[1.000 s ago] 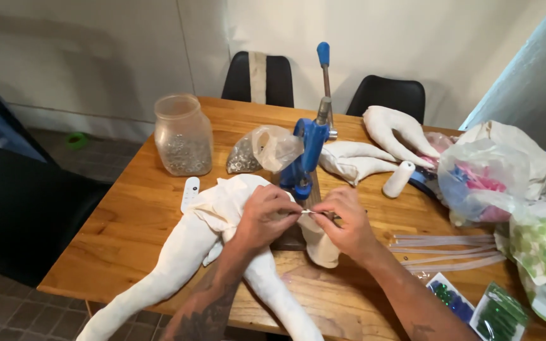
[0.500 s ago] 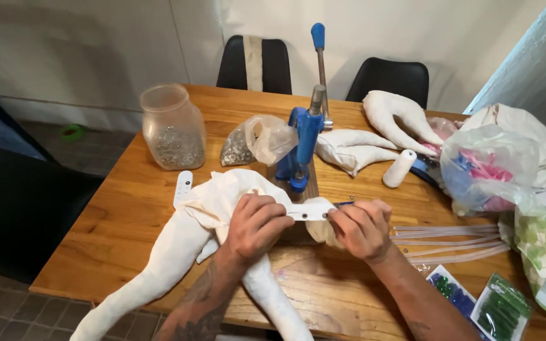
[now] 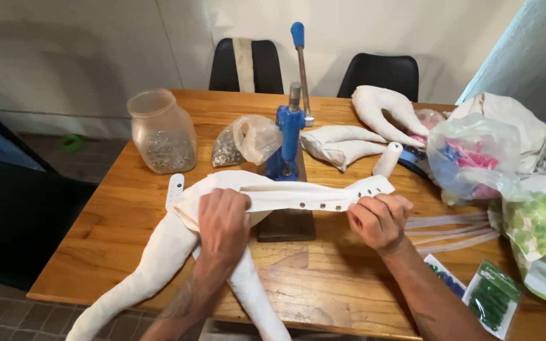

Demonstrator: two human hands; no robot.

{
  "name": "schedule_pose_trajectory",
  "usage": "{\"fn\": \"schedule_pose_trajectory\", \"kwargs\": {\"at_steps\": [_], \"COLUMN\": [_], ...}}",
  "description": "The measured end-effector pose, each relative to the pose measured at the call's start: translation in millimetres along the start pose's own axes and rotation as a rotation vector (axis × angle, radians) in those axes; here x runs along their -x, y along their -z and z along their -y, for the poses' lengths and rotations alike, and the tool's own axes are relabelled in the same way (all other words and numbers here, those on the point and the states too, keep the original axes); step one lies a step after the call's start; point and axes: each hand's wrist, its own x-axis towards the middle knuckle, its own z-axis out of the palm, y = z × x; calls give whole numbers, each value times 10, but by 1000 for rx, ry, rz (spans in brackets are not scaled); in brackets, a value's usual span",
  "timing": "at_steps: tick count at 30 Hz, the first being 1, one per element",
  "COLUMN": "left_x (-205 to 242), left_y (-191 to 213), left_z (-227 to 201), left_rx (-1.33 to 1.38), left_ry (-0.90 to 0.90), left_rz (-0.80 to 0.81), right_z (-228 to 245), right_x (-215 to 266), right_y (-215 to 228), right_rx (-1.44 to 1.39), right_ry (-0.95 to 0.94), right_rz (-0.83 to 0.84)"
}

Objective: Attaching metal hardware to a white fabric piece using a manual press machine

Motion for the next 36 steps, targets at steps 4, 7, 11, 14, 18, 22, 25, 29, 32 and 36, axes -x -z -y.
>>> {"fn": "schedule_pose_trajectory", "kwargs": {"at_steps": [4,7,11,14,18,22,25,29,32,36], "left_x": [53,108,45,-28,-88,-254,-265,-52,114,349], "left_y": [224,355,569,627,635,820,913,846,847,824], "left_z": [-122,-145,-206,-140,166,119,-28,-212,-339,-432], "left_rx": [-180,-311,-282,-268,-386,-477,-402,-412,-337,-457], "left_ry": [308,411,529,397,39,-141,-203,146,294,599], "left_rz": [234,367,562,446,19,-165,-71,384,407,575], "right_z": [-52,-60,-39,27,121,144,132,130,129,25], "right_x": [-32,-59,-1,-88,-138,-190,-315,-339,-292,-322], "right_y": [46,51,36,53,53,55,85,94,63,54], "right_rx": [-6,-12,-16,-44,-80,-88,-122,-295,-311,-360], "right_ry": [-24,-32,-27,-24,-46,-51,-68,-63,-84,-95], "right_rz": [4,5,-8,-6,-5,-27,-31,186,204,265]}}
